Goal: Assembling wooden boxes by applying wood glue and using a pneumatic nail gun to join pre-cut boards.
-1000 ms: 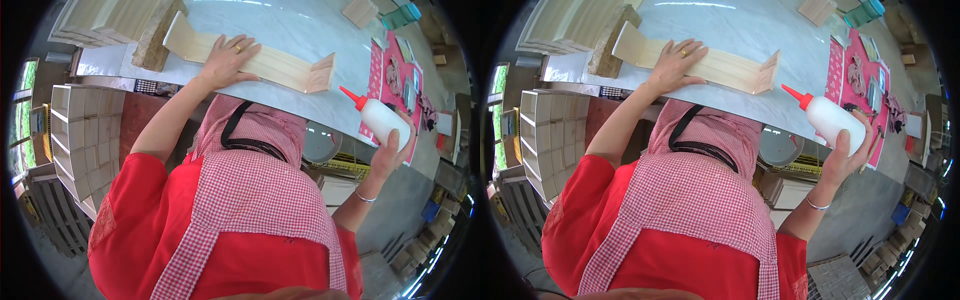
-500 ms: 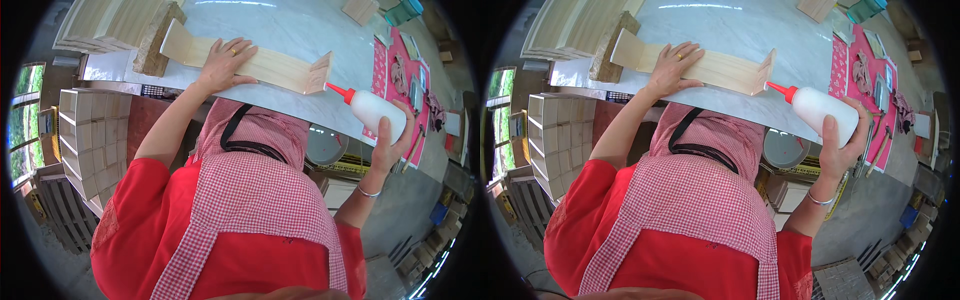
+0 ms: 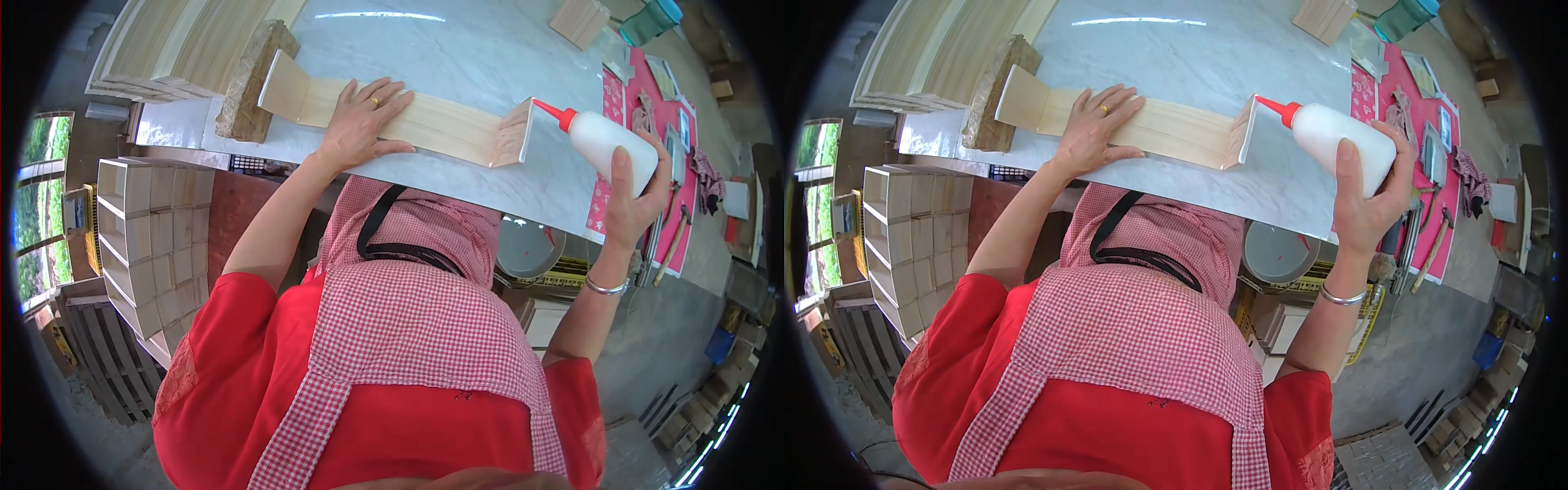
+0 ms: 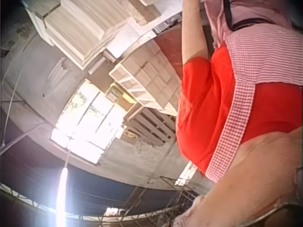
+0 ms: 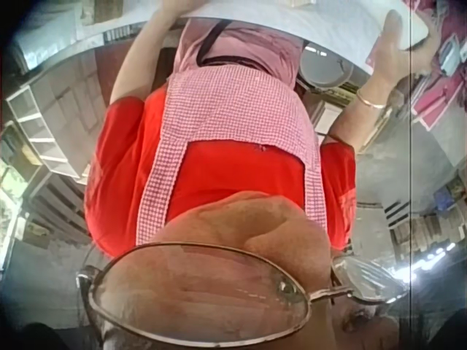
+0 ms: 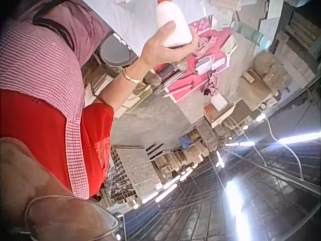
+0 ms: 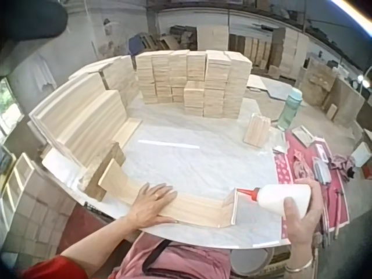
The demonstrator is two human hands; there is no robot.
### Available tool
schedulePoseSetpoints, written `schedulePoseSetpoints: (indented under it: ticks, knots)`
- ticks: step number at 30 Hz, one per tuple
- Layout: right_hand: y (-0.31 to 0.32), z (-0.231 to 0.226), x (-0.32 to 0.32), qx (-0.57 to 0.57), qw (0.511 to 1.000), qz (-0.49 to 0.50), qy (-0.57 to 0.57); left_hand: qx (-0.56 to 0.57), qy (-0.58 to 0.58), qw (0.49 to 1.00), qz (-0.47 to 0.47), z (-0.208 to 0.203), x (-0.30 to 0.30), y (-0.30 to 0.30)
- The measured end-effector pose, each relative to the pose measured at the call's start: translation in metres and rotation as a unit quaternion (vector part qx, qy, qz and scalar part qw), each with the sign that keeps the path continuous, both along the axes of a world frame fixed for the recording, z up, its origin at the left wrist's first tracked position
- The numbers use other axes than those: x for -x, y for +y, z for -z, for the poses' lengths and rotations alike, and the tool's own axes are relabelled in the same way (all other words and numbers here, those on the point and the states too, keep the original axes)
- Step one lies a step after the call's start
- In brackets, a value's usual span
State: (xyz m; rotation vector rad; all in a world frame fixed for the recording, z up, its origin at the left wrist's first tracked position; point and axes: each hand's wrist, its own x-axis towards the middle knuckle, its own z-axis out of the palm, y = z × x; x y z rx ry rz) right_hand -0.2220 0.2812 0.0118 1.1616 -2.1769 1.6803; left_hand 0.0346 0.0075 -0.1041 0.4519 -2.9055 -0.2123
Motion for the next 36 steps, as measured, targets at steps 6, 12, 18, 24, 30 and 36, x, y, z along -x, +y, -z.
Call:
schedulePoseSetpoints:
  ticks: [6, 12, 18, 24, 30, 36]
  knots:
    - [0.025, 0.004, -0.005, 0.038, 0.996, 0.03, -0.071, -0.011, 0.011, 1.0, 0.01, -0.001, 0.006, -0.003]
    - [0.011, 0.069, 0.069, 0.016, 0.982, 0.188, -0.022, -0.019, -0.008, 0.999, -0.047, 0.0, -0.011, 0.017]
    - [0.005, 0.142, 0.195, -0.073, 0.946, 0.309, 0.061, -0.059, 0.063, 0.994, -0.062, -0.055, -0.022, 0.012]
    - [-0.013, 0.162, 0.232, -0.255, 0.916, 0.293, 0.102, -0.075, 0.309, 0.918, -0.239, -0.17, -0.054, -0.119]
    - [-0.001, 0.129, 0.187, -0.224, 0.931, 0.253, 0.141, -0.131, -0.191, 0.917, -0.324, -0.117, -0.02, -0.271]
    - [0.018, 0.07, 0.11, -0.2, 0.96, 0.154, 0.12, -0.041, -0.354, 0.903, -0.238, -0.057, 0.007, -0.306]
